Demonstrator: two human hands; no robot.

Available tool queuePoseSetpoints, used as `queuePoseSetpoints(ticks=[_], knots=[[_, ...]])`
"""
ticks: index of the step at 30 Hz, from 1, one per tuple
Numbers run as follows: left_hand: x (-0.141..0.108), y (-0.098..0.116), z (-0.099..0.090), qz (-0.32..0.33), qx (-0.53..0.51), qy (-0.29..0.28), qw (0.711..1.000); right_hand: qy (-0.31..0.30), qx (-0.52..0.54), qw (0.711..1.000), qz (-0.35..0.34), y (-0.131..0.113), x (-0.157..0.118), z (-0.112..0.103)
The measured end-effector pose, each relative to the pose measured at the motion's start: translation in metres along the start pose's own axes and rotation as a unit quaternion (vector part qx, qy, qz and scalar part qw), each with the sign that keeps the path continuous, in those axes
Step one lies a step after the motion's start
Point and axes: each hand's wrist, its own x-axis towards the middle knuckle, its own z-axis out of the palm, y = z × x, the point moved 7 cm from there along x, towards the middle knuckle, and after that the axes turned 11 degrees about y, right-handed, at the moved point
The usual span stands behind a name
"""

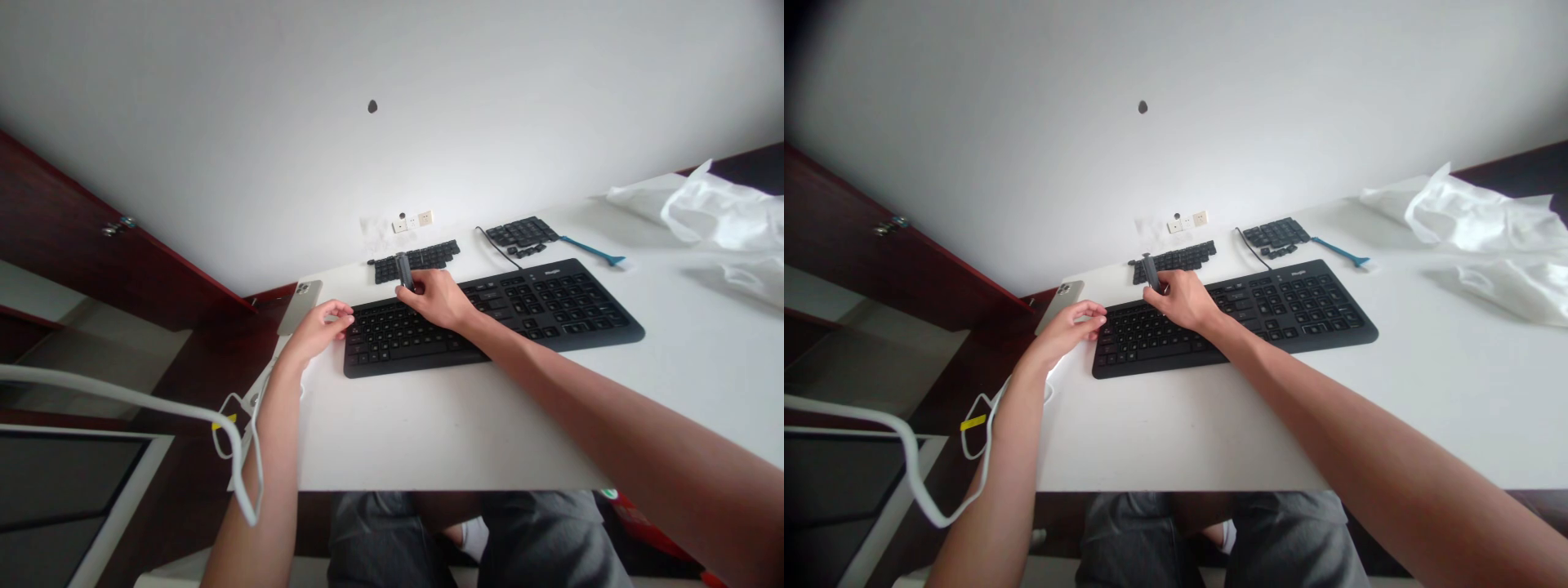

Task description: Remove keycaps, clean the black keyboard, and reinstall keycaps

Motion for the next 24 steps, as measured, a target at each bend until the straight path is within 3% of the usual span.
queuePoseSetpoints(ticks=[10,18,24], knots=[[0.007,-0.011,-0.002,-0.019,0.025,0.011,0.999,0.002,-0.011,1.0,-0.001,0.0,0.0,0.0],[0.004,-0.002,0.0,-0.002,0.034,0.028,0.999,0.0,-0.015,1.0,-0.001,-0.001,0.0,0.0],[0.003,-0.003,0.003,-0.026,0.007,0.031,0.999,-0.001,-0.018,1.0,-0.002,-0.001,0.001,0.0]])
